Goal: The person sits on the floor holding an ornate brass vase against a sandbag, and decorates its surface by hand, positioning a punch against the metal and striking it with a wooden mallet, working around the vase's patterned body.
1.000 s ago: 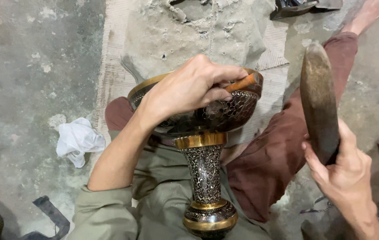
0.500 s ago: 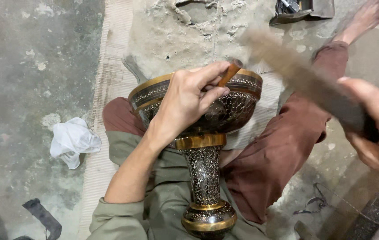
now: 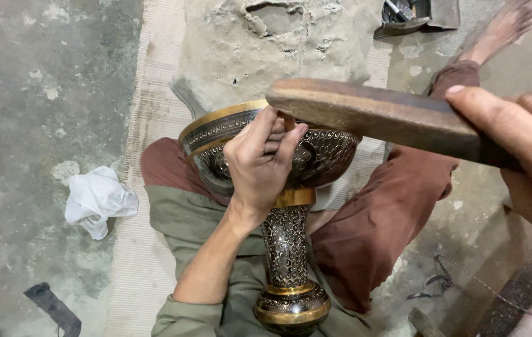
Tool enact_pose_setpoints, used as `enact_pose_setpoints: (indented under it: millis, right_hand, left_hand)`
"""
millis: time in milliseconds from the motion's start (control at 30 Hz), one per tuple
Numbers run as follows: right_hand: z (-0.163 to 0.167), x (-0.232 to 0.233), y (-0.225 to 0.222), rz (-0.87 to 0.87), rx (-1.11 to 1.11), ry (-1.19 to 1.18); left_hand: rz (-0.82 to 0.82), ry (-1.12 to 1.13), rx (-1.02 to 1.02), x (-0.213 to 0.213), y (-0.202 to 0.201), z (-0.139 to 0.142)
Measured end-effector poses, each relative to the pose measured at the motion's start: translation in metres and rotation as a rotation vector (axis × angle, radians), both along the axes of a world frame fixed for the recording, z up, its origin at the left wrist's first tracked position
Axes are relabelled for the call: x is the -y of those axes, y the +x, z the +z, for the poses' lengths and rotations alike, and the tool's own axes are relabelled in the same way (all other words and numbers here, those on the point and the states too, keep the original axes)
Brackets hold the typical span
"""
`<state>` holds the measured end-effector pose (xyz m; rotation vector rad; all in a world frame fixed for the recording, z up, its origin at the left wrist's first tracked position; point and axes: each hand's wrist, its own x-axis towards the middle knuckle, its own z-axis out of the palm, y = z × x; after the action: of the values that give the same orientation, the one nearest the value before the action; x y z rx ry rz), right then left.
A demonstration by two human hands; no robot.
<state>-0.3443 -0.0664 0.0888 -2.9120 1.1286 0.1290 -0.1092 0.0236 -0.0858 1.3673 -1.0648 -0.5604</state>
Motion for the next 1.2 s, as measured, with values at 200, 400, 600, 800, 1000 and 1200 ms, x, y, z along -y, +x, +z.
enact_pose_setpoints:
  millis: [200,400,600,800,1000,1200]
  right_hand:
    - [0.005,-0.002,0.011,0.112,0.098,-0.027]
    - [0.004,-0.003,0.004,0.003,-0.042,-0.009]
    - [-0.015,0.001,-0.005,-0.09,-0.048,0.04]
    - [-0.028,0.006,-0.001,-0.1,-0.247,-0.006]
    - [-0.02,0.033,-0.005,0.02,0.031,0.049]
    - [-0.019,0.045,-0.007,0.005,0.022,0.088]
  left_hand:
    - [0.071,-0.049,0.05,-0.008,-0.002,0.0]
    - [0.044,-0.067,-0.039,-0.007,-0.003,0.0]
    - [-0.062,-0.061,-0.107,0.005,0.023,-0.008]
    - [-0.086,-0.04,-0.087,0.006,0.028,-0.007]
    - [-0.05,-0.045,-0.049,0.006,0.015,-0.01]
    - [-0.061,-0.001,-0.017,0.01,0.014,-0.011]
